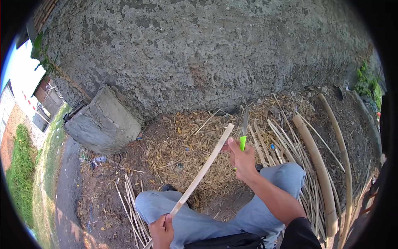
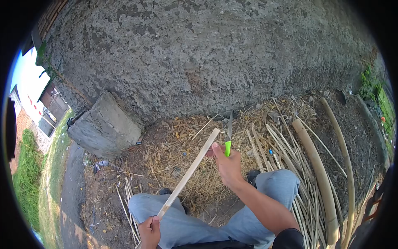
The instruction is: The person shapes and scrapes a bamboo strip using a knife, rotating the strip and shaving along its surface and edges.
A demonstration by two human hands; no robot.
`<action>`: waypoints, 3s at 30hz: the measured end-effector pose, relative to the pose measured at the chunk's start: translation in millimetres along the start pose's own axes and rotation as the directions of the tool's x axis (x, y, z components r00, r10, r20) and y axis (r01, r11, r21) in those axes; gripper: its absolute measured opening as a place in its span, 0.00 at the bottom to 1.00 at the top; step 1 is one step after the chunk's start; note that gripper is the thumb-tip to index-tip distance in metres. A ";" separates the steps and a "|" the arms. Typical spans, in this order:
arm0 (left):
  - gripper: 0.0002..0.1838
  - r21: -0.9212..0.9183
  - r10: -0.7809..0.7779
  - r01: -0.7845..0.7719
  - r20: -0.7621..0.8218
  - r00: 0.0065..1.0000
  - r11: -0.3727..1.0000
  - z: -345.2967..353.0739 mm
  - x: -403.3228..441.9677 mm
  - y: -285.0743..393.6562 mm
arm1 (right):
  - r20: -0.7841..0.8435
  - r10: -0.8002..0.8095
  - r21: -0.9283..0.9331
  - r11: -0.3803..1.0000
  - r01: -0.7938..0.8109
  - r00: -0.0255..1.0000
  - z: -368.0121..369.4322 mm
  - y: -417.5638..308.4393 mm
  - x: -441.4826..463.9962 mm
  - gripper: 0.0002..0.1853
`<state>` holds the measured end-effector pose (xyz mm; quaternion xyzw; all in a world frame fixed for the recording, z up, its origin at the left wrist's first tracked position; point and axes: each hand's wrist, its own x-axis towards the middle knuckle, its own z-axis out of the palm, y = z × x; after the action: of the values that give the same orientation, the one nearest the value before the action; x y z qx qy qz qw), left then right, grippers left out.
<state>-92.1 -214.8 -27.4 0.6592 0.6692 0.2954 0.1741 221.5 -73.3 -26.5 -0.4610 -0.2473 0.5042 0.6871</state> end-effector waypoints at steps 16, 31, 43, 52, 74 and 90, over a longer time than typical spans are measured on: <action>0.10 0.044 0.105 -0.104 -0.021 0.994 0.994 -17.1 -1.6 18.1 | 0.081 -0.196 -0.222 0.952 0.209 0.977 -14.0 -1.9 0.2 0.12; 0.07 0.250 0.289 -0.250 -0.135 0.948 0.936 -25.6 0.3 6.1 | 0.425 -0.626 -0.639 0.305 0.706 0.654 -21.7 -30.8 10.8 0.12; 0.05 0.302 0.467 -0.408 -0.159 0.870 0.862 -31.5 4.6 8.0 | 0.358 -0.550 -0.783 0.264 0.563 0.755 -24.8 -27.6 14.6 0.13; 0.06 0.321 0.432 -0.364 -0.175 0.885 0.874 -31.2 6.7 0.7 | 0.074 -0.488 -0.858 0.413 0.305 0.870 -36.0 -57.4 18.1 0.20; 0.18 0.718 0.759 -0.436 -0.196 0.621 0.542 -77.7 159.0 127.1 | 0.557 -0.274 -0.658 0.430 0.618 0.784 -9.1 -8.3 4.2 0.08; 0.29 -0.719 0.434 0.234 0.611 0.662 0.655 163.7 160.4 76.7 | -0.121 -0.339 -0.383 0.883 0.271 0.933 11.1 39.5 34.5 0.10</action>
<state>58.3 -33.0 -79.6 0.6262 0.3118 0.2582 0.6664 207.0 -34.7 -60.7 -0.5788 -0.3404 0.2904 0.6817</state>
